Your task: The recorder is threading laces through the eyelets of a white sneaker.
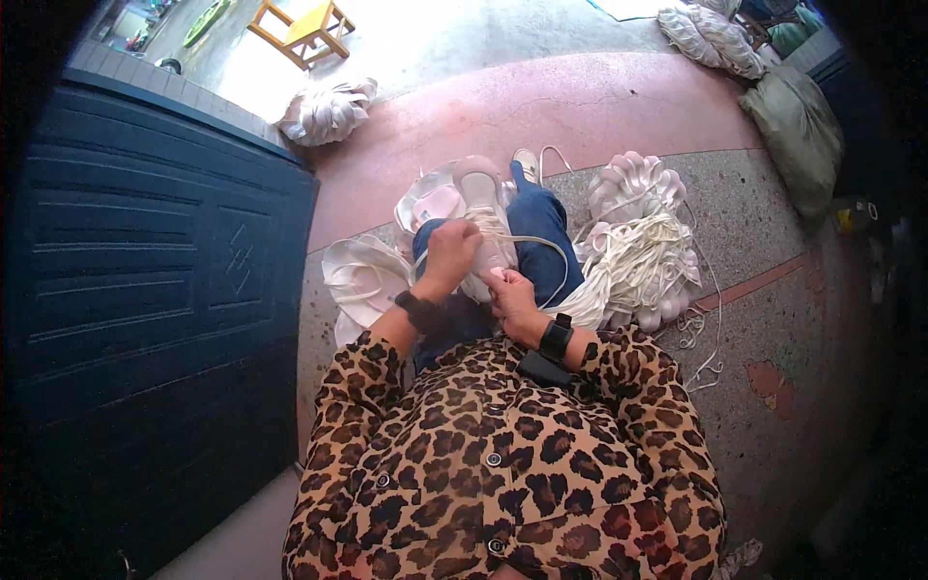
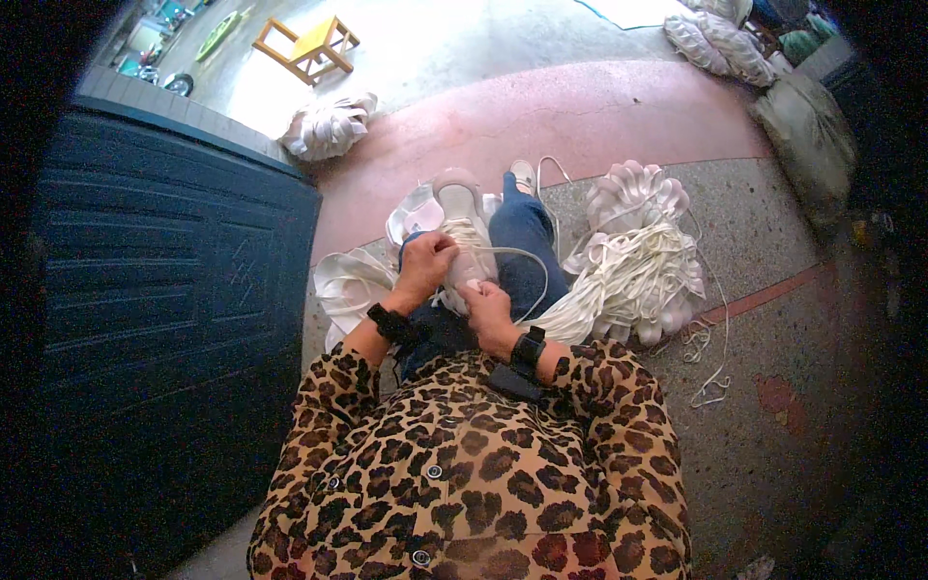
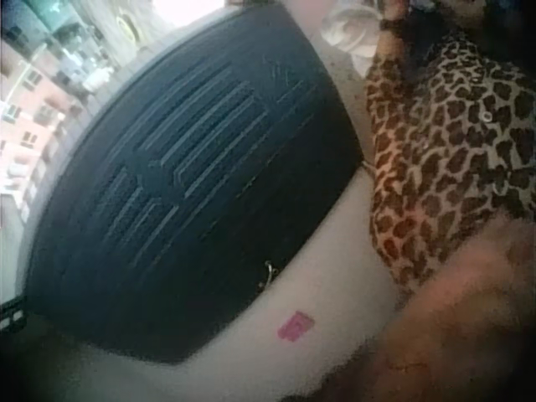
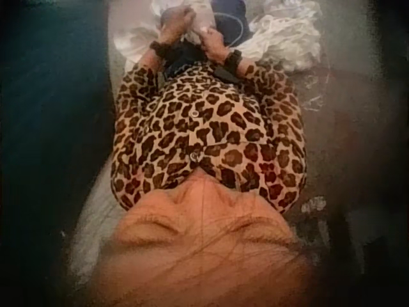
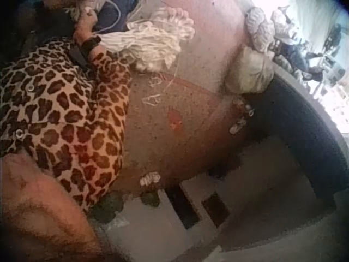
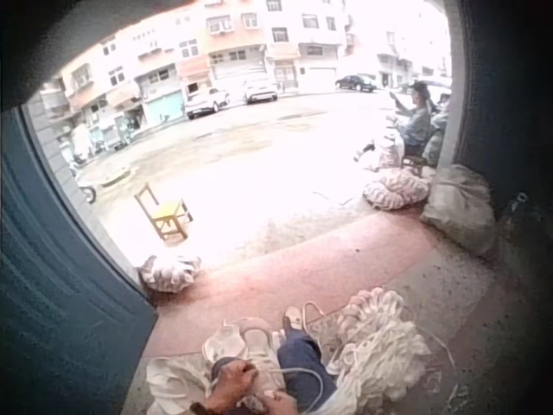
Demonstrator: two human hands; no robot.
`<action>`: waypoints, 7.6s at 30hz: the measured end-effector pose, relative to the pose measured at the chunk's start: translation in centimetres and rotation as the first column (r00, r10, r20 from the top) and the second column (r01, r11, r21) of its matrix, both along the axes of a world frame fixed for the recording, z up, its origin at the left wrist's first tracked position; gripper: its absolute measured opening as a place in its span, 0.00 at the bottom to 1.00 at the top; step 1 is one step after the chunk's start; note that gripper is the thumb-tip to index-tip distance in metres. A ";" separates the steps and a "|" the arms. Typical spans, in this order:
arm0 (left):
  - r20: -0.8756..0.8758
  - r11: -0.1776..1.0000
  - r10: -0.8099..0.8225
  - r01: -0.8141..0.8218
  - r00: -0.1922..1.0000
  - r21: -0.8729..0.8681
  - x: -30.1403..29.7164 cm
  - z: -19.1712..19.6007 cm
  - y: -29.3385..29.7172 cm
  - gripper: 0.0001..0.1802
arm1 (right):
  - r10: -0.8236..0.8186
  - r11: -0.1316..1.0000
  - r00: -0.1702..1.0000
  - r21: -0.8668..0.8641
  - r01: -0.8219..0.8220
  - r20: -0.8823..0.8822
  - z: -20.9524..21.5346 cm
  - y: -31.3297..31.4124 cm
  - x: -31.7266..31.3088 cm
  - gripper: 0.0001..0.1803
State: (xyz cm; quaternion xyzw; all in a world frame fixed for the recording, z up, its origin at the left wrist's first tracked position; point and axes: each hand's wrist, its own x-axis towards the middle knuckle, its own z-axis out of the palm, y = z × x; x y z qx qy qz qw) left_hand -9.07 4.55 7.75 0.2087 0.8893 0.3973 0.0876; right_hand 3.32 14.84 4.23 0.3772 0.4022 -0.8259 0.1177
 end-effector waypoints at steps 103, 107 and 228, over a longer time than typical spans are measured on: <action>-0.420 0.910 -0.402 0.408 0.814 -0.079 7.2 4.4 -2.7 0.13 | 0.804 0.323 0.475 0.933 0.159 -0.359 3.5 6.8 -6.1 0.13; -0.414 0.903 -0.411 0.424 0.812 -0.065 5.9 5.8 -3.2 0.17 | 0.744 0.376 0.551 0.918 0.123 -0.379 2.8 6.8 -5.9 0.10; 0.915 0.690 -0.194 -0.614 0.354 0.384 1.0 2.3 -10.7 0.07 | 0.830 0.061 0.556 0.998 -0.018 -0.040 2.0 8.6 -5.0 0.20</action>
